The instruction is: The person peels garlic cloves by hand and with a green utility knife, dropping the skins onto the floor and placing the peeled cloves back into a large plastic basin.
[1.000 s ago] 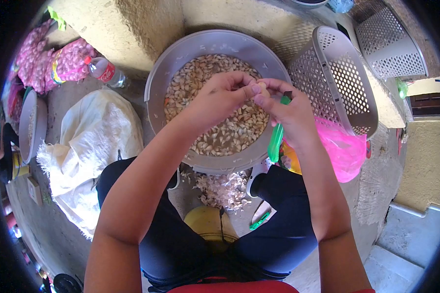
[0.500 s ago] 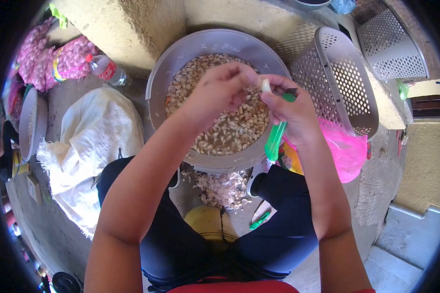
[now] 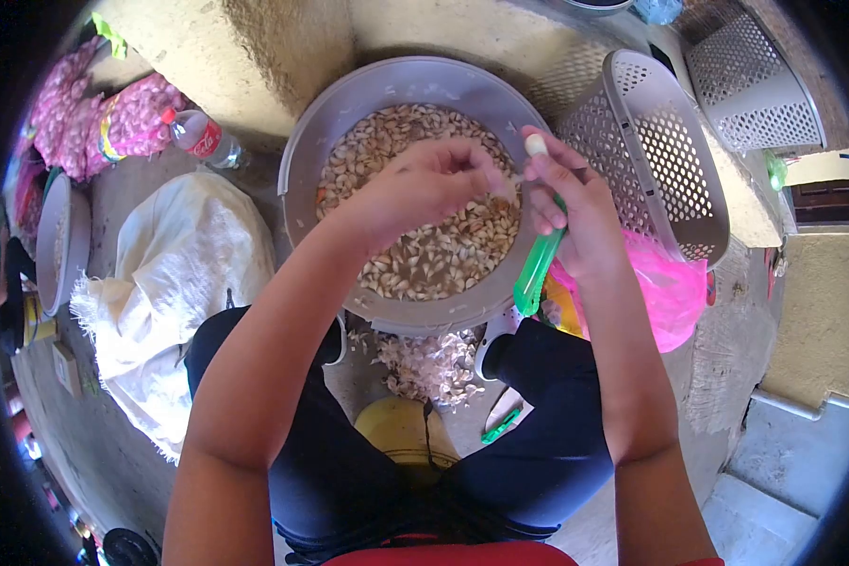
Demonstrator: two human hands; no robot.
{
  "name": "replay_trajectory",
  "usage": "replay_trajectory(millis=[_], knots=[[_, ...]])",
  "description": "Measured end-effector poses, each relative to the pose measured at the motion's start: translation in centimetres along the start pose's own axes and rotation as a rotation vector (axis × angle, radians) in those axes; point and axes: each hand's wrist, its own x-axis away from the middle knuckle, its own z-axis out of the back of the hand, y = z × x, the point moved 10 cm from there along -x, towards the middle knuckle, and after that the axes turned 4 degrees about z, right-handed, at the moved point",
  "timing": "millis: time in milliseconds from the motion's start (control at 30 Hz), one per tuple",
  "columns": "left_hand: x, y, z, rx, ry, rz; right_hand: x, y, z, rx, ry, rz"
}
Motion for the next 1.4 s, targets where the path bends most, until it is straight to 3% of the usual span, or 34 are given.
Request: replay_trajectory(millis=[67, 133, 233, 267, 333, 433, 533, 633, 700, 733, 767, 833, 933, 967, 1000, 1067, 1133, 1267, 1400], knots=[[0.0, -0.7, -1.2, -0.105, -0.111, 0.027, -0.4, -0.5, 1.5, 0.003, 0.086, 0.026], [-0.3, -1.4, -1.8, -0.299, -0.165, -0.085, -0.8, -1.2, 3.2, 0.051, 0.164, 0.067], [0.0, -2.2, -2.1, -0.656, -0.187, -0.088, -0.9, -2.0, 3.7, 0.427, 0.154, 0.088], [0.2, -2.5, -2.0, -0.786, -0.183, -0.060, -0.8, -1.9, 2.6, 0.588, 0.080, 0.112], [0.2, -4.1, -1.9, -0.732, -0.244, 0.016, -0.2, -1.0, 0.0, 0.908, -0.072, 0.159], [0.1, -4.6, -2.0, -0.696, -0.269, 0.012, -0.1, 3.8, -0.7, 1.001, -0.284, 0.000], [0.2, -4.6, -2.0, -0.690, -0.257, 0.009, -0.1, 4.1, -1.5, 1.035, -0.363, 0.051], [0.2, -4.2, -1.9, -0.687, -0.250, -0.010, -0.1, 1.2, 0.2, 1.040, -0.150, -0.043], [0.4, -3.9, -1.9, -0.672, -0.238, 0.018, -1.1, -5.0, 4.6, 1.029, 0.267, 0.240], [0.6, -3.6, -1.9, -0.659, -0.228, 0.057, -0.3, -8.1, 6.4, 1.046, 0.478, 0.234], [0.6, -3.6, -1.8, -0.649, -0.218, 0.096, -0.1, -10.9, 9.8, 1.297, 0.683, 0.366], [0.4, -3.2, -1.9, -0.510, -0.210, 0.030, 2.3, -14.2, 11.5, 1.283, 0.871, 0.759], [0.3, -1.8, -1.5, -0.331, -0.122, 0.097, 2.2, -12.9, 9.2, 1.225, 0.728, 0.683], [0.4, -1.7, -1.2, -0.277, -0.077, 0.151, 1.3, -10.7, 7.3, 1.125, 0.532, 0.541], [0.2, -1.8, -1.0, -0.206, -0.052, 0.156, 0.4, -8.5, 4.9, 1.014, 0.266, 0.589], [-0.4, -2.5, -0.3, -0.063, -0.004, 0.172, 1.4, -4.5, -1.1, 0.877, -0.068, 0.408], [-0.7, -3.1, -0.4, 0.042, -0.016, 0.161, 2.6, -3.1, -5.3, 1.118, -0.248, 0.579], [-0.8, -3.6, -0.6, 0.240, -0.060, 0.172, 2.1, -2.4, -5.3, 1.113, -0.219, 0.612], [-0.6, -2.9, 0.8, 0.453, 0.027, 0.112, 1.8, -2.7, -5.2, 1.113, -0.205, 0.556]])
